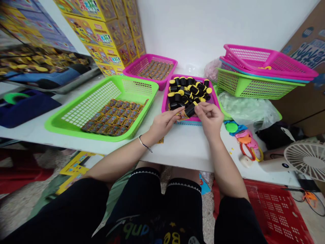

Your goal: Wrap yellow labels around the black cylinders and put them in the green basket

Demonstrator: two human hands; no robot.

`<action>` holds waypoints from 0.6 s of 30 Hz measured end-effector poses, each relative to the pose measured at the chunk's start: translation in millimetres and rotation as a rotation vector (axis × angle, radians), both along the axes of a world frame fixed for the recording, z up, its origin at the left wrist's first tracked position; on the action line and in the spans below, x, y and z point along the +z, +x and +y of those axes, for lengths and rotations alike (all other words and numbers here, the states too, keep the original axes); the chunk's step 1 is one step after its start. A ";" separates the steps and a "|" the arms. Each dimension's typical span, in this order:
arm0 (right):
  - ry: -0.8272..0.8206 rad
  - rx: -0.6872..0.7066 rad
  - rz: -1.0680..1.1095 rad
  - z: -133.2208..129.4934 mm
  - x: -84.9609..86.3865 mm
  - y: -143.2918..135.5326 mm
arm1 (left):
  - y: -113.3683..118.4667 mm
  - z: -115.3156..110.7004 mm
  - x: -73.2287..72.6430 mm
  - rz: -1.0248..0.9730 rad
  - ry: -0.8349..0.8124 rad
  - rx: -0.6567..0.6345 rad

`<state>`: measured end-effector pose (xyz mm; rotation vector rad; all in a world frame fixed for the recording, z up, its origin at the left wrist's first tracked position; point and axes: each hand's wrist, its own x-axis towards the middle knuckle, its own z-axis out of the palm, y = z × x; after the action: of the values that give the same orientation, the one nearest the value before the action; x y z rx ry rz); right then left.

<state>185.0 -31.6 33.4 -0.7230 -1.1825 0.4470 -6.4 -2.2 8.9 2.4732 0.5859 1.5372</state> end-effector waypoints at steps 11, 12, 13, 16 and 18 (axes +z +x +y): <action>0.095 0.074 -0.388 -0.4 -4.5 6.3 | 8.6 -3.9 -0.4 -0.240 -0.665 -0.316; 0.077 0.099 -0.395 -0.6 -4.9 5.3 | 8.9 -3.8 -0.9 -0.248 -0.660 -0.331; 0.059 0.124 -0.388 -0.9 -5.1 4.1 | 8.9 -3.2 -1.4 -0.251 -0.637 -0.330; -0.017 0.162 -0.293 -1.9 -4.1 -0.2 | 7.6 0.7 -3.0 -0.214 -0.465 -0.253; -0.117 0.169 -0.219 -2.3 -3.0 -3.8 | 6.3 3.5 -3.8 -0.212 -0.281 -0.180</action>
<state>181.2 -33.9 30.3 -0.7901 -1.4397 0.5930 -0.1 1.3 5.0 2.0641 0.4903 1.5065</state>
